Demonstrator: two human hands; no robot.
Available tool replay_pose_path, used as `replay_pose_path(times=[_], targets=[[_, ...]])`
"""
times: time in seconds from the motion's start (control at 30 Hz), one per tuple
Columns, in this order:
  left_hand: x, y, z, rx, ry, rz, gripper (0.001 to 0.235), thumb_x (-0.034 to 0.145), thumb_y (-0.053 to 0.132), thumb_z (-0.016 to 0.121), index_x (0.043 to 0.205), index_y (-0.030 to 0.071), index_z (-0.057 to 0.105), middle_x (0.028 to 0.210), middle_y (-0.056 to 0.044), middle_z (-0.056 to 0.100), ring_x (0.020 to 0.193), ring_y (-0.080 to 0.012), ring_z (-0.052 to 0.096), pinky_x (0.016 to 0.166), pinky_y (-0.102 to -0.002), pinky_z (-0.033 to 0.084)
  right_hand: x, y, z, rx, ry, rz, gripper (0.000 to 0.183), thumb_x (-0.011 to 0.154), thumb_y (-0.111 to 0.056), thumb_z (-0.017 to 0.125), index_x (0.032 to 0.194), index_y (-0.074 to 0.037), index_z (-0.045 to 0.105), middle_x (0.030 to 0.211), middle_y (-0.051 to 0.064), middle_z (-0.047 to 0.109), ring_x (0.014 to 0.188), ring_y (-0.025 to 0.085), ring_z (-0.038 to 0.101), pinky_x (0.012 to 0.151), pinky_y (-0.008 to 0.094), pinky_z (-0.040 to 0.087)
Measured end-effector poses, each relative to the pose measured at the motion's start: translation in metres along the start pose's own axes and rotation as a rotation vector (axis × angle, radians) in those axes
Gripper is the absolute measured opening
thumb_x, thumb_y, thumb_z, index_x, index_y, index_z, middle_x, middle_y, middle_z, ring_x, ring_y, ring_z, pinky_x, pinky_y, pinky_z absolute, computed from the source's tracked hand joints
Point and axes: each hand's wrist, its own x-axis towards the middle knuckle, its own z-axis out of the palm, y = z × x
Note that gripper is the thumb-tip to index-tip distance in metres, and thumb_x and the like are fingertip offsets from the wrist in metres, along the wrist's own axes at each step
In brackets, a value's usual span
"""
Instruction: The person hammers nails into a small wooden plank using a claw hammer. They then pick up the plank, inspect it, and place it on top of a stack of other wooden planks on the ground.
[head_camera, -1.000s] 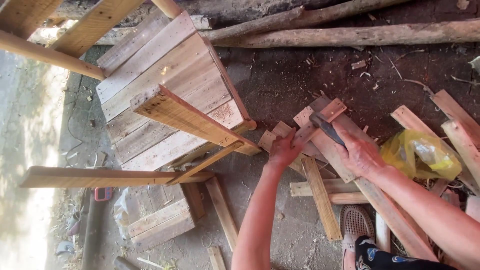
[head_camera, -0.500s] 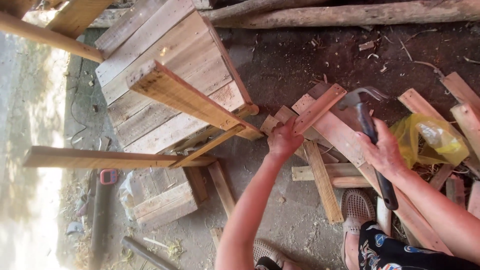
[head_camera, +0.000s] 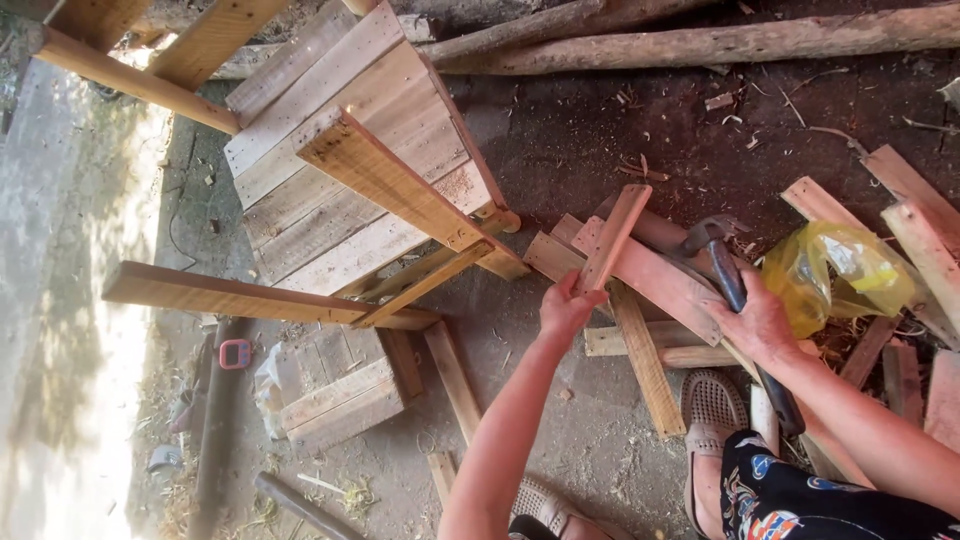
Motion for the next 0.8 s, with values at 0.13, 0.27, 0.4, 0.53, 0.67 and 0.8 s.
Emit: replay_pose_path(times=[0.13,0.27,0.4,0.53,0.67,0.8], targets=[[-0.007,-0.006,0.006,0.057,0.015,0.063,0.07,0.076,0.044,0.069,0.141,0.02,0.06,0.11,-0.003,0.07,0.094,-0.0214,0.067,0.081,-0.039,0.054,0.009,0.019,0.003,-0.044,0.009,-0.043,0.042,0.095,-0.029,0.076,0.11,-0.004,0.045,0.082,0.009,0.051,0.052,0.02,0.046,0.039,0.03,0.052],[-0.004,0.002,0.015,0.277,0.212,0.345,0.048,0.081,0.034,0.058,0.127,0.018,0.06,0.097,-0.009,0.064,0.077,-0.0262,0.063,0.069,-0.045,0.053,0.011,0.03,0.01,-0.055,0.041,-0.09,0.044,0.095,-0.022,0.076,0.12,-0.004,0.045,0.084,0.008,0.052,0.054,0.02,0.048,0.042,0.034,0.052],[-0.005,0.016,0.02,-0.881,-0.215,-0.079,0.03,0.087,0.032,0.072,0.099,0.011,0.053,0.063,-0.002,0.056,0.043,-0.0068,0.041,0.034,-0.022,0.028,0.003,0.028,0.012,-0.033,0.056,-0.148,0.053,0.091,-0.023,0.077,0.127,-0.004,0.043,0.084,0.008,0.05,0.057,0.02,0.047,0.043,0.036,0.052],[0.004,0.008,0.024,-0.928,-0.4,-0.084,0.029,0.092,0.042,0.06,0.11,0.019,0.06,0.062,-0.002,0.054,0.048,-0.007,0.042,0.04,-0.021,0.029,0.006,0.033,0.012,-0.003,0.041,-0.148,0.05,0.092,-0.024,0.077,0.124,-0.003,0.044,0.082,0.007,0.051,0.06,0.02,0.049,0.05,0.036,0.055],[-0.003,-0.003,0.017,-1.052,-0.605,0.009,0.038,0.089,0.047,0.062,0.113,0.017,0.059,0.066,-0.002,0.056,0.05,-0.0069,0.043,0.042,-0.02,0.029,0.008,0.04,0.01,-0.013,0.052,-0.144,0.047,0.094,-0.033,0.071,0.122,-0.006,0.044,0.079,0.005,0.044,0.056,0.018,0.045,0.042,0.035,0.048],[-0.027,-0.006,-0.003,-0.87,-0.513,0.041,0.031,0.092,0.038,0.058,0.11,0.013,0.054,0.068,-0.001,0.061,0.051,-0.0075,0.044,0.044,-0.022,0.031,0.01,0.044,0.01,0.021,0.055,-0.193,0.038,0.102,-0.022,0.063,0.129,-0.004,0.042,0.086,0.011,0.049,0.06,0.024,0.054,0.045,0.036,0.053]])
